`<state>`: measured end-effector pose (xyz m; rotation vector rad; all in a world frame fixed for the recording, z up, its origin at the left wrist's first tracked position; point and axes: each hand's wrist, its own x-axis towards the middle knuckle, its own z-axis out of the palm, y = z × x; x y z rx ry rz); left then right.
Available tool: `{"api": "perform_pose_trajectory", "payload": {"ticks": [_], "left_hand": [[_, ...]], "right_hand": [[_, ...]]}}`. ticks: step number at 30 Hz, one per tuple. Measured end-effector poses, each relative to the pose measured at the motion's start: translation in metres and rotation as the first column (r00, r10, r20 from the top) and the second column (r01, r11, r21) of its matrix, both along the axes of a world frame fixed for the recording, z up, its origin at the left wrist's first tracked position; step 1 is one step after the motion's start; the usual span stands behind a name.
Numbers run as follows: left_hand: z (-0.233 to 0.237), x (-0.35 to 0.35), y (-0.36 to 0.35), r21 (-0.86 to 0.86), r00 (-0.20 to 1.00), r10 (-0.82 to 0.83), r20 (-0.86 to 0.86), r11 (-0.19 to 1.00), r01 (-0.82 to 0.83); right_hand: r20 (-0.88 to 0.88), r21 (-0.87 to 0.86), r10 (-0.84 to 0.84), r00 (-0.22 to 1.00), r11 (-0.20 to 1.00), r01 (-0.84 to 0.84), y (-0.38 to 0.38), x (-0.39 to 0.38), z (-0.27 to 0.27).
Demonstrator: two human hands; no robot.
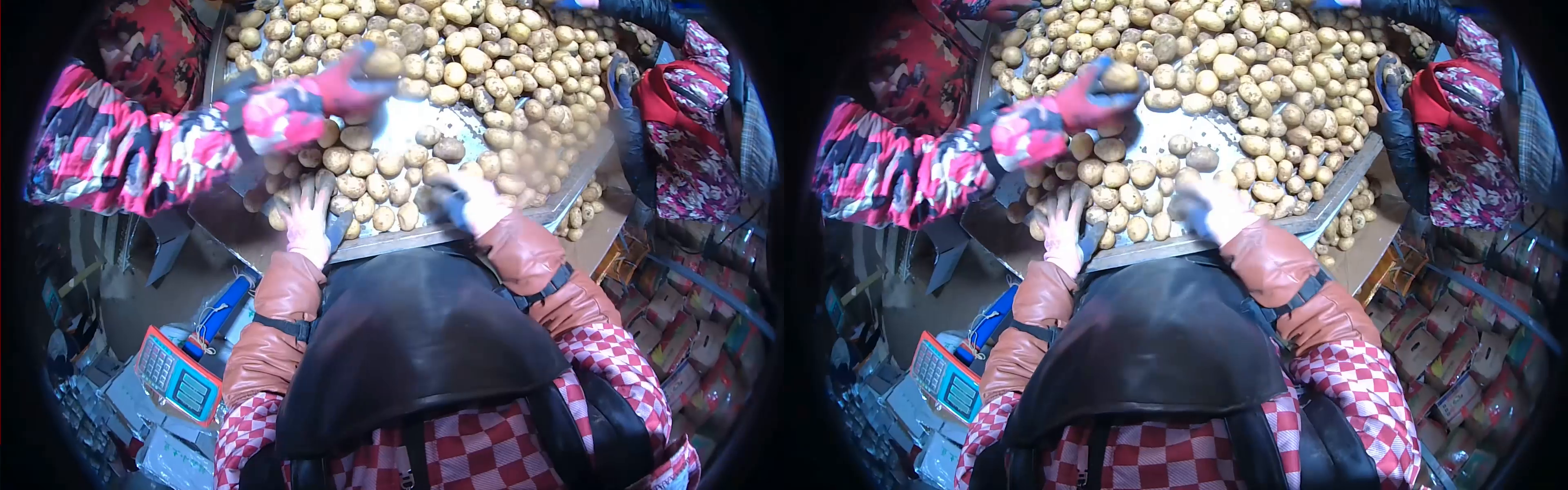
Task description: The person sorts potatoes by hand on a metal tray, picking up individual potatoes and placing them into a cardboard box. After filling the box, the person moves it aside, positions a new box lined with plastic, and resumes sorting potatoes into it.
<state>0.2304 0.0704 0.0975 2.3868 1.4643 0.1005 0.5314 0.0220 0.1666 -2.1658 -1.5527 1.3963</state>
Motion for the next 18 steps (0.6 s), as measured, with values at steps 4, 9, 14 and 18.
{"api": "perform_pose_trajectory", "payload": {"ticks": [4,9,14,18], "left_hand": [[-0.002,-0.004,-0.001,0.015,0.999,-0.027,-0.044,1.0,0.028],[-0.005,0.001,0.001,-0.002,0.997,-0.009,-0.081,1.0,0.008],[-0.004,0.006,0.001,-0.016,0.997,0.008,-0.075,1.0,-0.01],[-0.006,0.009,0.0,-0.026,0.998,0.015,-0.069,1.0,-0.016]], "right_hand": [[0.534,0.265,0.022,0.845,0.945,-0.192,-0.012,0.074,-0.008],[0.536,0.014,0.248,0.807,0.953,-0.302,0.011,0.076,-0.023],[0.172,0.353,-0.289,0.942,0.91,0.215,-0.04,0.109,-0.029],[-0.758,0.103,-0.644,0.102,0.036,0.994,-0.129,0.188,-0.051]]}}
